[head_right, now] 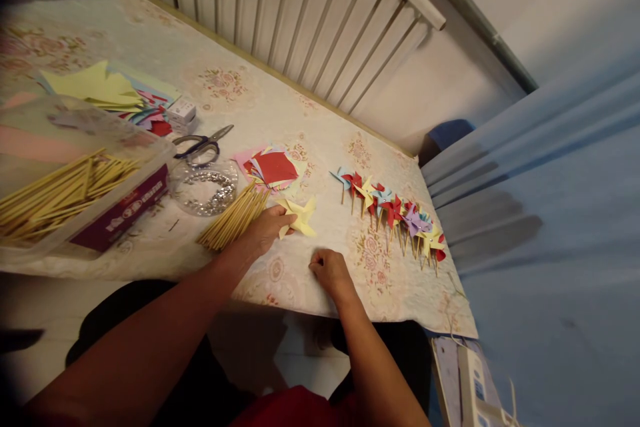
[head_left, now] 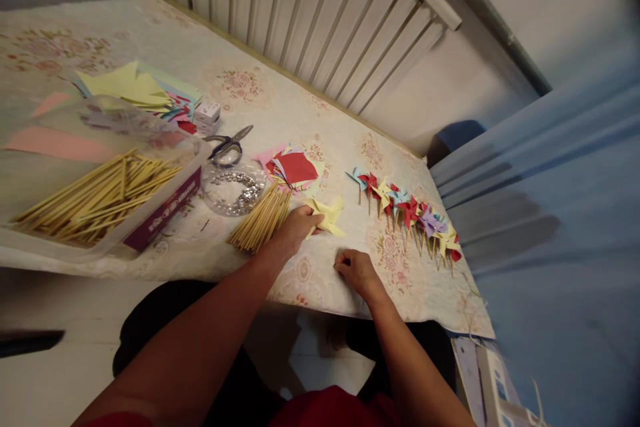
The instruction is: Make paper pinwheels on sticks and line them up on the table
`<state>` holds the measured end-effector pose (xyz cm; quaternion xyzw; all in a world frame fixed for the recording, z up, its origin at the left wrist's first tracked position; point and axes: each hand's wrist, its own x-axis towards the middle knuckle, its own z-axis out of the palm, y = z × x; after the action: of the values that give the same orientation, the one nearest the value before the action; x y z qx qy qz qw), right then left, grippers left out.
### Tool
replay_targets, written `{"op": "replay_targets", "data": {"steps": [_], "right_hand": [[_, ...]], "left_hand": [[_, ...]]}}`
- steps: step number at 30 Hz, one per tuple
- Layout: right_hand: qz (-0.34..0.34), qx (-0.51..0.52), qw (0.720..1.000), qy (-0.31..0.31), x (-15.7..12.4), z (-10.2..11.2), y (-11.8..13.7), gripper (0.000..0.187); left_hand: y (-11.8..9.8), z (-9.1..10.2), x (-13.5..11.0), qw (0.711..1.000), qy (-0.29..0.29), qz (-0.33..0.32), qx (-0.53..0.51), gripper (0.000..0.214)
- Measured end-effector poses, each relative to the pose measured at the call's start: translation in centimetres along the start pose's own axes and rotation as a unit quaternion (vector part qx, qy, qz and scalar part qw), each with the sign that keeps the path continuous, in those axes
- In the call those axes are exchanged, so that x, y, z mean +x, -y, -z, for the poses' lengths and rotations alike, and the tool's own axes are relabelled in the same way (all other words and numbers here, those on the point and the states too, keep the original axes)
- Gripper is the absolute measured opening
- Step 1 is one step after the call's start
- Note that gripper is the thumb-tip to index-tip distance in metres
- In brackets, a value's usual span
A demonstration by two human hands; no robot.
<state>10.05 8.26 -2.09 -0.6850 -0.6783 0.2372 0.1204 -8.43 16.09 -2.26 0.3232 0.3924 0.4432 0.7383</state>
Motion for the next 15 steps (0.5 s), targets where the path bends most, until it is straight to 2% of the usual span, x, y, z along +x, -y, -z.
{"op": "replay_targets", "data": {"steps": [7,15], "right_hand": [[0.043,-0.121,0.990,-0.060,-1.4,-0.8,0.4,0.015],[0.031,-0.172,0.979,-0.102,-2.1,-1.8,0.6,0.015]], "left_hand": [[0.2,-0.1,0.3,1.000,-0.014,-0.008,0.013,0.022],[0.3,-0.1,0.3,0.999,-0.014,-0.023,0.025,0.022]]}}
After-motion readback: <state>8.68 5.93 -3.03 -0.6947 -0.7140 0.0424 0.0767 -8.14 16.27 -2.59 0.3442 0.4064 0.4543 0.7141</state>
